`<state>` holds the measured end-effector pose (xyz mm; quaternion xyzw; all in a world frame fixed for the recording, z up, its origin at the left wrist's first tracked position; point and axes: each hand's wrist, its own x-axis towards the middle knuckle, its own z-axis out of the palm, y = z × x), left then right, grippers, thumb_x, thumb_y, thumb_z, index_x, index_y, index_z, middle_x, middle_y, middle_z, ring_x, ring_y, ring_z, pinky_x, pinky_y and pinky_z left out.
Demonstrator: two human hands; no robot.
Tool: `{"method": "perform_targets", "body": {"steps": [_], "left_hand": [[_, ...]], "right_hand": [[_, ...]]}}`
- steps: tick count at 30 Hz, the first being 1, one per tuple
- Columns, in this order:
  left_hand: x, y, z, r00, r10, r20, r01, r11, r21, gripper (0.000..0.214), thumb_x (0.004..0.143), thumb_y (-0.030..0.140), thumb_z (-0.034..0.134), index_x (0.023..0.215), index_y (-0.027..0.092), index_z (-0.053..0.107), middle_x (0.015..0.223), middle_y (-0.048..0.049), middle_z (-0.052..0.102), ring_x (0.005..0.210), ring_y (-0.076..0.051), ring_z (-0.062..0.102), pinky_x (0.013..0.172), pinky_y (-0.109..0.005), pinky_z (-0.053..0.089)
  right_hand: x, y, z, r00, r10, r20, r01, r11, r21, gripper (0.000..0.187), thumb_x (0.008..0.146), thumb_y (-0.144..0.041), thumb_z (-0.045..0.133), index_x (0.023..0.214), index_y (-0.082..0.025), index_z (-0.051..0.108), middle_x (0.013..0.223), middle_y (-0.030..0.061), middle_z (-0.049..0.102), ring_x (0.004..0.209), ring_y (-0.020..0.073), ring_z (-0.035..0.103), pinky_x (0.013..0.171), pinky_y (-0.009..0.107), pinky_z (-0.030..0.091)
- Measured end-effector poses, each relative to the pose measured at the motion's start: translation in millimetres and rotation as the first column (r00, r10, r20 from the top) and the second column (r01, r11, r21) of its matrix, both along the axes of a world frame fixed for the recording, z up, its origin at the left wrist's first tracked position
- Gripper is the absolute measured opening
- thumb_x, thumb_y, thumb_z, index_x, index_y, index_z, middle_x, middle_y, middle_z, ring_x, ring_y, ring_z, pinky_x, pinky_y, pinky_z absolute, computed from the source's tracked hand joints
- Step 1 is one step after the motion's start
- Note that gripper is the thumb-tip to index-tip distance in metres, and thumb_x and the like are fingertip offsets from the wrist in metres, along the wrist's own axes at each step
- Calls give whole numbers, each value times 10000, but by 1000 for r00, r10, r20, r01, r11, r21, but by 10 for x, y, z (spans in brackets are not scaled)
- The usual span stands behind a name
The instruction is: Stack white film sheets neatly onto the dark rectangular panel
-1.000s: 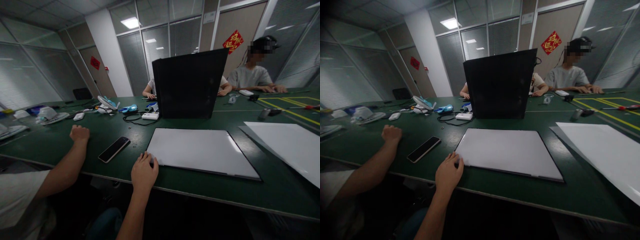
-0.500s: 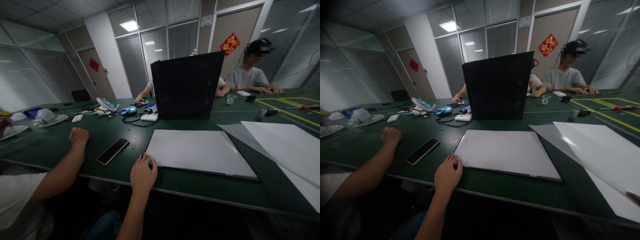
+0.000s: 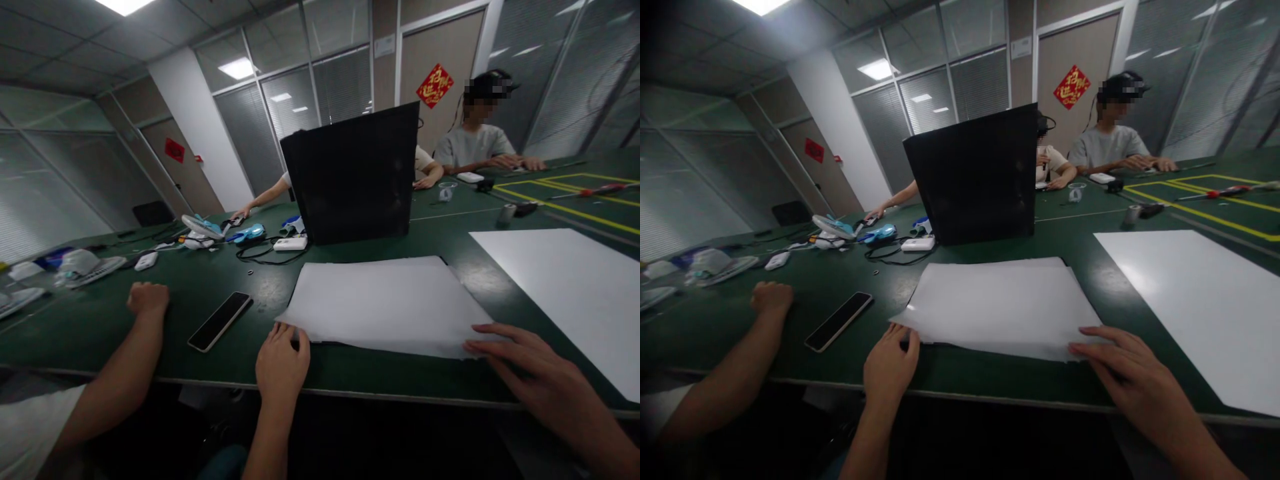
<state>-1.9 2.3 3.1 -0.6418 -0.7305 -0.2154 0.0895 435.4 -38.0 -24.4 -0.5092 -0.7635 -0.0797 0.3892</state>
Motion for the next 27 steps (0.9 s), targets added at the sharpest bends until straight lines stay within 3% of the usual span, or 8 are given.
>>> {"method": "perform_targets", "body": {"steps": [6,9,12,15,18,22,24,27], "left_hand": [[41,-16,74,998,47,45,-46,998,-36,318,1039,298,517,1141,166,788,1353,-151,760,1274,-332,711,1092,-411,533],[57,-29,93,992,102,68,-99,994,-49,371,1028,310,535,1295,130,719,1233,-186,791,1121,-357,769,975,-428,573],[54,-35,78,981,162,111,-157,986,-47,632,1022,285,523,1602,48,444,1170,-212,800,1058,-374,784,907,-441,580],[28,-37,38,962,179,208,-177,984,-27,756,1005,233,507,1696,58,255,1308,-234,758,1120,-382,771,923,-453,572],[-4,-47,4,938,137,317,-153,988,27,737,987,184,480,1690,104,277,1430,-219,702,1266,-374,716,1007,-458,556],[-32,-60,-16,898,63,435,-129,984,125,811,951,137,464,1706,143,168,1581,-169,597,1381,-318,649,1115,-427,518],[-41,-53,-25,897,66,437,-127,985,113,799,957,145,462,1703,149,178,1591,-154,590,1389,-315,642,1131,-427,513],[-52,-23,-41,938,83,337,-110,992,62,702,975,176,462,1659,105,319,1537,-171,635,1380,-334,641,1142,-442,510]], "right_hand": [[79,75,-147,998,40,55,-35,996,-80,413,1124,-483,416,1160,-332,799,1325,38,704,1248,290,665,1098,576,597],[65,86,-167,998,31,60,-25,996,-90,434,1130,-503,392,1130,-361,802,1434,23,642,1261,309,659,1054,631,612],[54,83,-151,997,20,68,-13,994,-104,439,1128,-517,386,1087,-387,804,1554,-11,541,1355,339,595,1051,682,593],[38,75,-143,997,-2,83,11,993,-118,453,1129,-517,373,1078,-392,806,1630,-28,450,1451,362,500,1097,710,541],[16,72,-157,995,-26,95,39,991,-129,445,1135,-534,368,1162,-405,793,1652,-22,422,1466,366,482,1107,702,533],[-1,83,-170,996,-37,81,46,993,-109,428,1139,-546,369,1243,-429,768,1628,-20,457,1451,374,496,1112,723,518],[-4,92,-166,997,-44,67,51,994,-98,421,1138,-549,379,1264,-416,757,1578,-9,520,1414,365,538,1116,735,508],[-11,95,-149,997,-61,52,65,994,-85,429,1129,-583,407,1359,-371,702,1497,7,599,1384,345,570,1112,717,527]]}}
